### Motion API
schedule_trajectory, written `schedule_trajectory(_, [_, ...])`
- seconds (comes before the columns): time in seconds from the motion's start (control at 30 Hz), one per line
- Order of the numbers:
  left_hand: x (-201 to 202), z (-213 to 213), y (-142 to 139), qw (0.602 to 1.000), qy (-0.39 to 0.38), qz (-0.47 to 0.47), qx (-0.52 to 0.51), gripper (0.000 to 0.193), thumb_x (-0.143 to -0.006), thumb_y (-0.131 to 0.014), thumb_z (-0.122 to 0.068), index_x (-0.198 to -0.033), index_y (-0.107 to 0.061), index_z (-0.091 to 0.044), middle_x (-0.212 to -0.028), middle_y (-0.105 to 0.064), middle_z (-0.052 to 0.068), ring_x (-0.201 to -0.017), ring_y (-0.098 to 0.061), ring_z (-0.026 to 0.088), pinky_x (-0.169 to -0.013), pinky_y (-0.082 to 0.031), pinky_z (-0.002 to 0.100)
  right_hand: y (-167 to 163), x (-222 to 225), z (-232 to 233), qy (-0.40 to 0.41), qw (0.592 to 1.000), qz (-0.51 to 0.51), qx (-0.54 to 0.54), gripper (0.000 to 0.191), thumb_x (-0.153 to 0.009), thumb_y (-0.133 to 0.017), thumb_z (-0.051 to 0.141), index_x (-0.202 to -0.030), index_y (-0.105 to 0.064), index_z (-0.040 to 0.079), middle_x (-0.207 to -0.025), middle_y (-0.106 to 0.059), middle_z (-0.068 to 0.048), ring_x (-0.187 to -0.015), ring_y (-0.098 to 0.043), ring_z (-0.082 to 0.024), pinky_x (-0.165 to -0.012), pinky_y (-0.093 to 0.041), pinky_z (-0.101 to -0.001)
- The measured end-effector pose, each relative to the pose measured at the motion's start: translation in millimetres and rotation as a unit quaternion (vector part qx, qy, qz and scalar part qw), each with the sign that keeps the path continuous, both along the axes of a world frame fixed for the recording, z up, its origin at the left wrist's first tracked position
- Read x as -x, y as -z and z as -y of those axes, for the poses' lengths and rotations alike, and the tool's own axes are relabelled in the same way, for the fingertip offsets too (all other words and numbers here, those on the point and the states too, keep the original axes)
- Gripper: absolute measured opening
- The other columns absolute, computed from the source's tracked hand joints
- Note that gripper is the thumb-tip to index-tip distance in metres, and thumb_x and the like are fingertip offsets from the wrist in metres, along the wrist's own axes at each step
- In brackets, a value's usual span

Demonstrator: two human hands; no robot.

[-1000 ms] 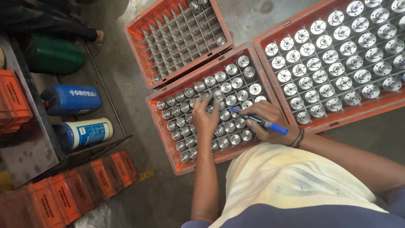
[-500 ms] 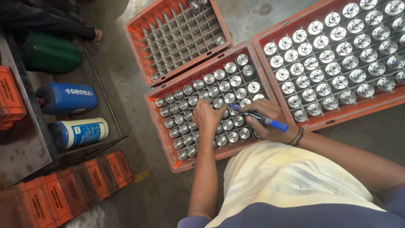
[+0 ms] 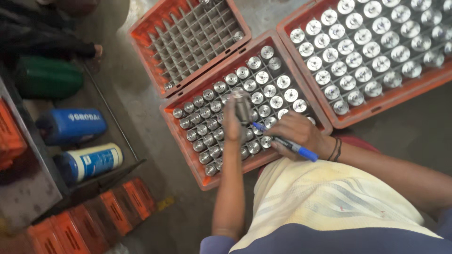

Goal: The person picks small cylindrical metal parts from an orange crate, marks each with a blue marker, and places them back into the crate. The person continues this process across multiple crates, systematically marking each part.

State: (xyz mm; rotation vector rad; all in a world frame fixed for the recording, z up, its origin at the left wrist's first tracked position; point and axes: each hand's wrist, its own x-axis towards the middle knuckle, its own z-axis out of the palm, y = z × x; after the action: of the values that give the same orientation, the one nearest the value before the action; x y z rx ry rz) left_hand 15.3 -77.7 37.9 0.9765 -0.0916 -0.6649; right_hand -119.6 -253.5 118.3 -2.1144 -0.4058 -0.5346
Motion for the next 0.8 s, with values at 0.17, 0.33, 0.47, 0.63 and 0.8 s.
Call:
schedule_trajectory(0.17, [25,12,26,0.99,-0.033,-0.043,-0.132,0.04,-0.105,-0.048,-0.035,-0.125,-0.062,-0.003,-0.104,-0.068,0.001,-0.089,-0.063,0.009,-0.08,-0.053,0.023,7,15,-21,0.064,0.997,-0.043,0.007,0.029,-0.075,-0.074,0.008,-0.103,-0.07,0.003,-0.081,-0.064,-0.012,-0.074,-0.061,-0.031,-0.069,-0.049,-0.0418])
schedule_trajectory(0.33, [29,7,30,0.991,-0.024,-0.014,-0.127,0.032,-0.105,-0.054,-0.031,-0.118,-0.059,-0.002,-0.093,-0.064,0.006,-0.075,-0.06,0.014,-0.064,-0.051,0.028,16,29,-28,0.103,0.994,-0.025,-0.03,0.023,-0.083,-0.07,0.007,-0.105,-0.068,0.003,-0.091,-0.068,-0.014,-0.083,-0.065,-0.03,-0.075,-0.051,-0.0405])
schedule_trajectory(0.47, [26,11,35,0.996,0.003,0.0,-0.093,0.028,-0.094,-0.06,-0.018,-0.117,-0.051,-0.004,-0.093,-0.064,0.01,-0.072,-0.065,0.019,-0.06,-0.054,0.032,19,28,-22,0.075,0.997,-0.023,-0.025,0.021,-0.081,-0.073,0.01,-0.101,-0.069,0.005,-0.084,-0.067,-0.011,-0.079,-0.064,-0.029,-0.074,-0.052,-0.0406])
schedule_trajectory(0.63, [19,23,19,0.999,-0.004,-0.035,-0.033,0.033,-0.095,-0.053,-0.026,-0.117,-0.054,-0.002,-0.087,-0.068,0.016,-0.067,-0.066,0.021,-0.06,-0.056,0.033,13,19,5,0.018,0.997,-0.062,-0.046,0.024,-0.082,-0.072,0.008,-0.106,-0.069,0.004,-0.091,-0.07,-0.011,-0.082,-0.066,-0.029,-0.073,-0.052,-0.0391])
schedule_trajectory(0.8, [17,12,-20,0.744,-0.1,0.425,-0.506,0.043,-0.084,-0.076,-0.02,-0.12,-0.062,0.0,-0.112,-0.066,0.02,-0.097,-0.067,0.038,-0.083,-0.053,0.046,10,2,34,0.036,0.994,-0.075,-0.072,0.025,-0.086,-0.071,0.004,-0.11,-0.068,0.002,-0.092,-0.07,-0.011,-0.083,-0.067,-0.028,-0.075,-0.053,-0.0385])
